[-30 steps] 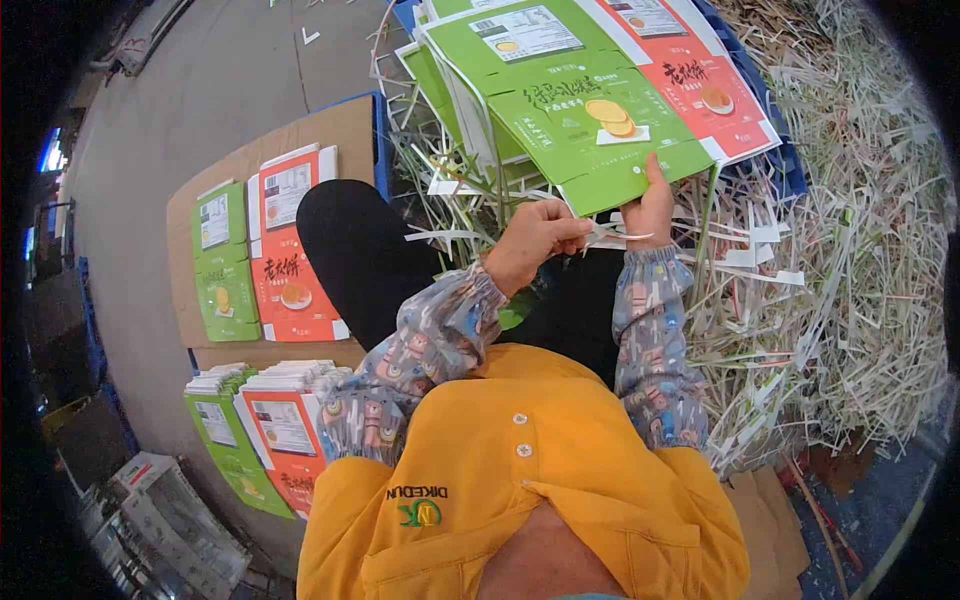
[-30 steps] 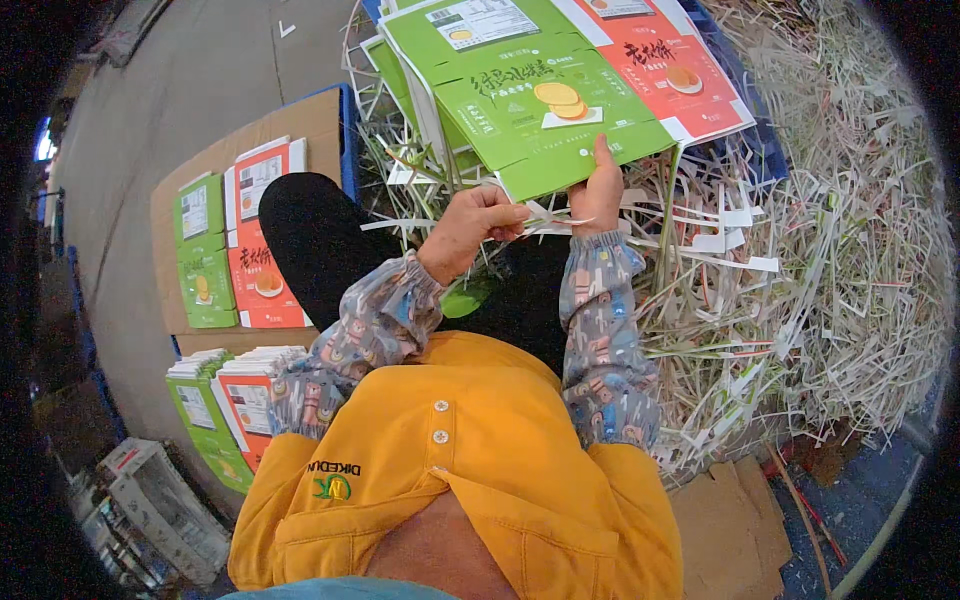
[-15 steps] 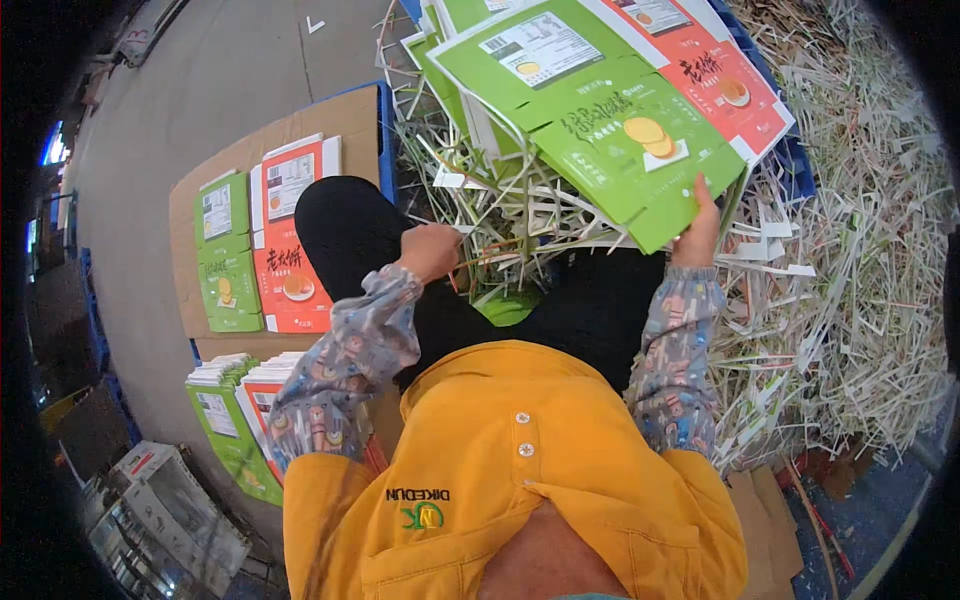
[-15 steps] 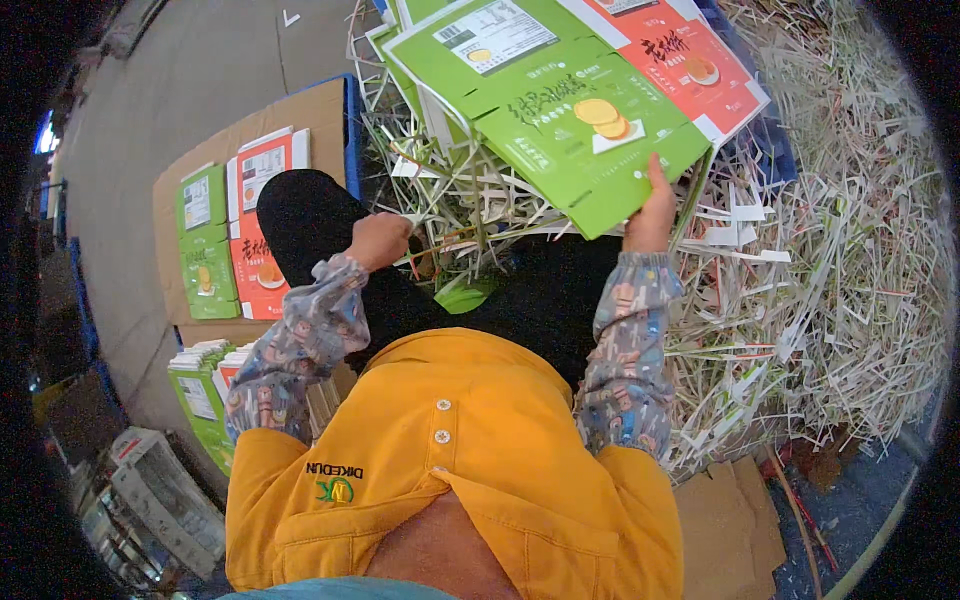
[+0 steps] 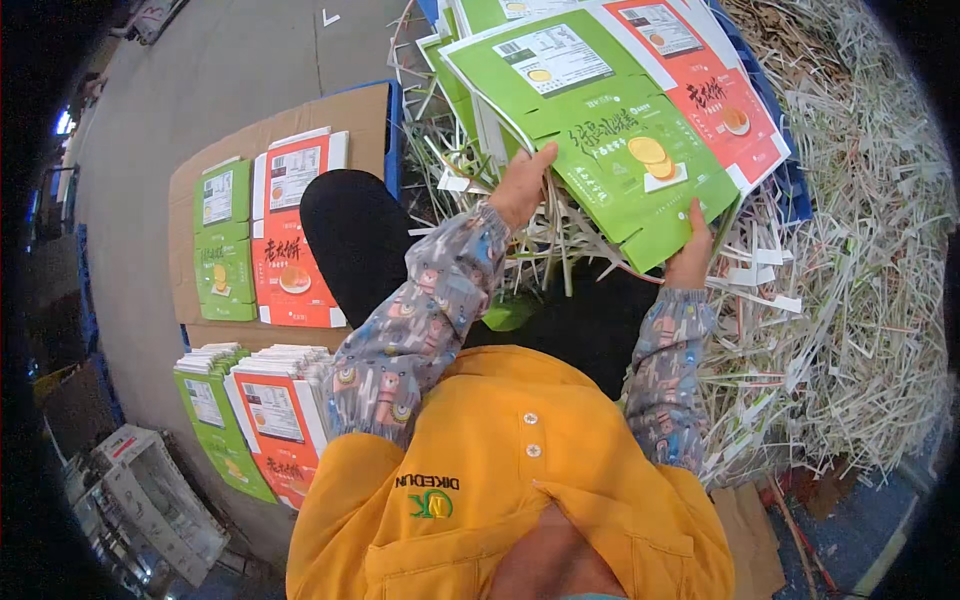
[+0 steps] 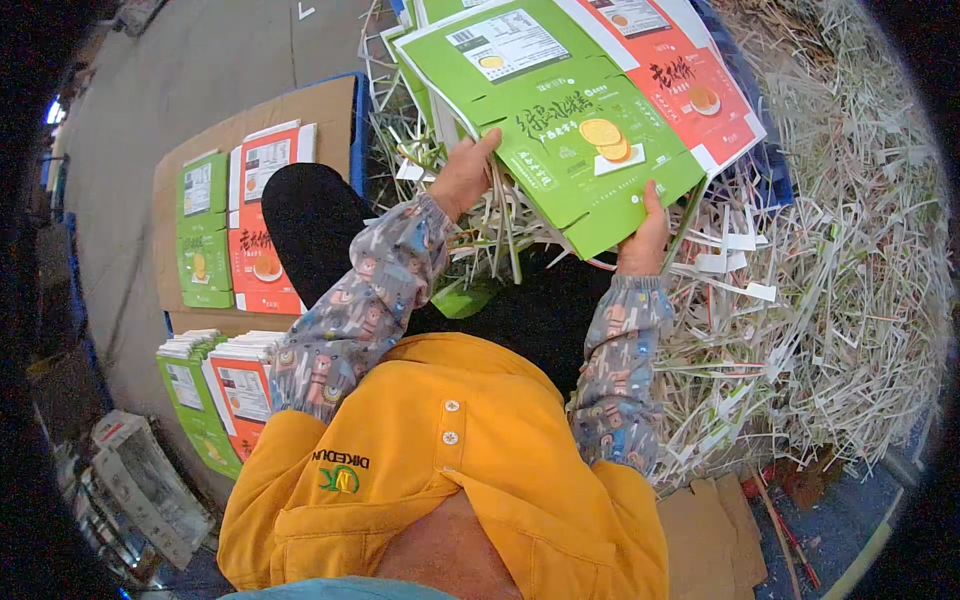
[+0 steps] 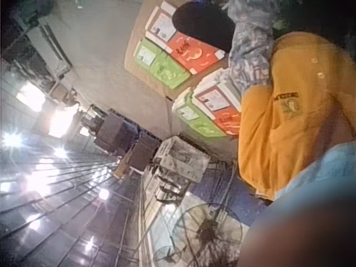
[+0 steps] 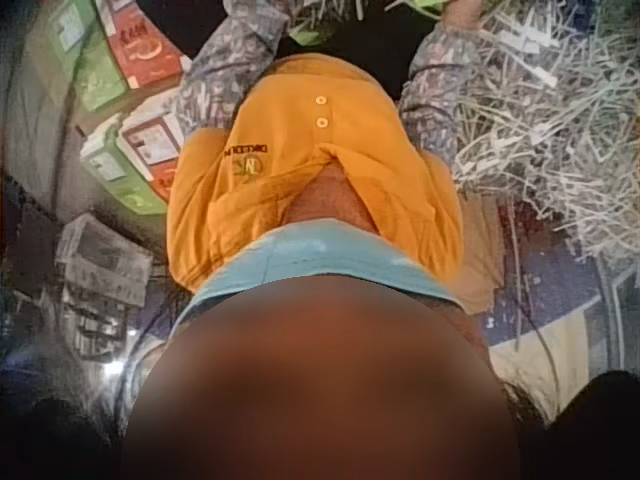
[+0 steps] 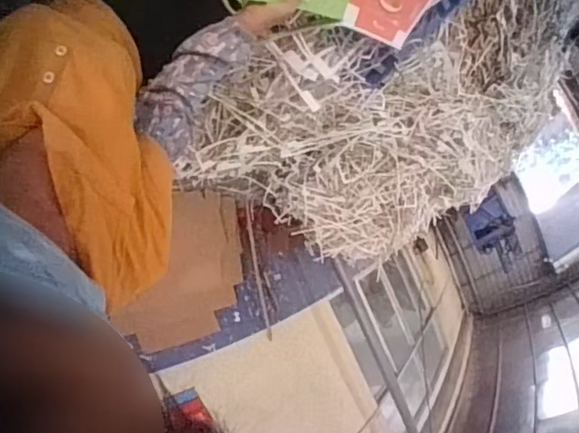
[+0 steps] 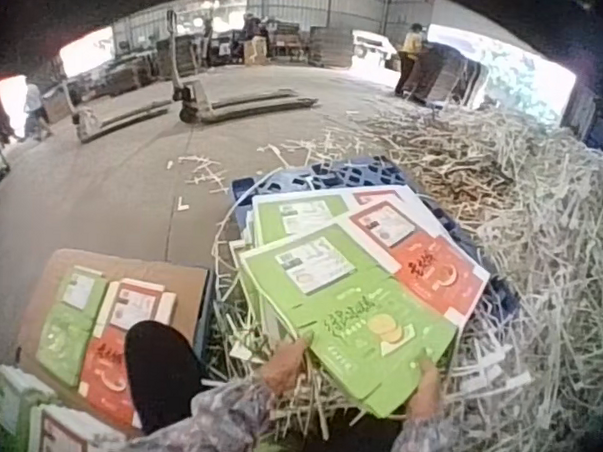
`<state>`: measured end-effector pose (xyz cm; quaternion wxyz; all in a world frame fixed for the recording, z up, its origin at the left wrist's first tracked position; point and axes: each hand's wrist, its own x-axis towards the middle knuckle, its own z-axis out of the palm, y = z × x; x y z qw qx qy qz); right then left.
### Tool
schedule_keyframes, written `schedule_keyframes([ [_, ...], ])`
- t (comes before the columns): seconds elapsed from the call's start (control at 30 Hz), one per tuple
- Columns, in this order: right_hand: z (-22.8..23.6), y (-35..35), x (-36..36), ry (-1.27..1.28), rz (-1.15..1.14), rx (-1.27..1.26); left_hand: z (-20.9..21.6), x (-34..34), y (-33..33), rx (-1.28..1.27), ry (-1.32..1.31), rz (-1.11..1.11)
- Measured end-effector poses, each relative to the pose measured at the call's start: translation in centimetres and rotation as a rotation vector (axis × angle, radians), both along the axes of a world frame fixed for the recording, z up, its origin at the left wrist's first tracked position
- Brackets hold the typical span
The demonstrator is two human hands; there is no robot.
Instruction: The person is sorting and stacking flat cardboard boxes or packaging materials in a factory or warehouse setting.
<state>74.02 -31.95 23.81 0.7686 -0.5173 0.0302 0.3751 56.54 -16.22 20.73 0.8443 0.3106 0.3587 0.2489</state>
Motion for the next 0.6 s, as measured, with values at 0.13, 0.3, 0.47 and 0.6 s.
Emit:
schedule_keyframes([
  [0.13,-0.3,-0.1,0.4,-0.019,-0.020,-0.033,0.8,-0.7,0.5,0.005,-0.060,-0.107],
  [0.3,0.5,-1.4,1.0,-0.002,0.040,-0.066,1.7,-3.8,3.1,0.139,0.057,-0.586],
  [0.47,2.0,-2.0,-0.2,0.002,0.114,-0.092,-0.1,-6.1,4.6,0.943,0.524,-0.985],
  [0.6,0.9,-2.8,0.6,0.063,0.100,-0.129,-1.6,-8.9,5.4,1.182,0.588,-0.851],
])
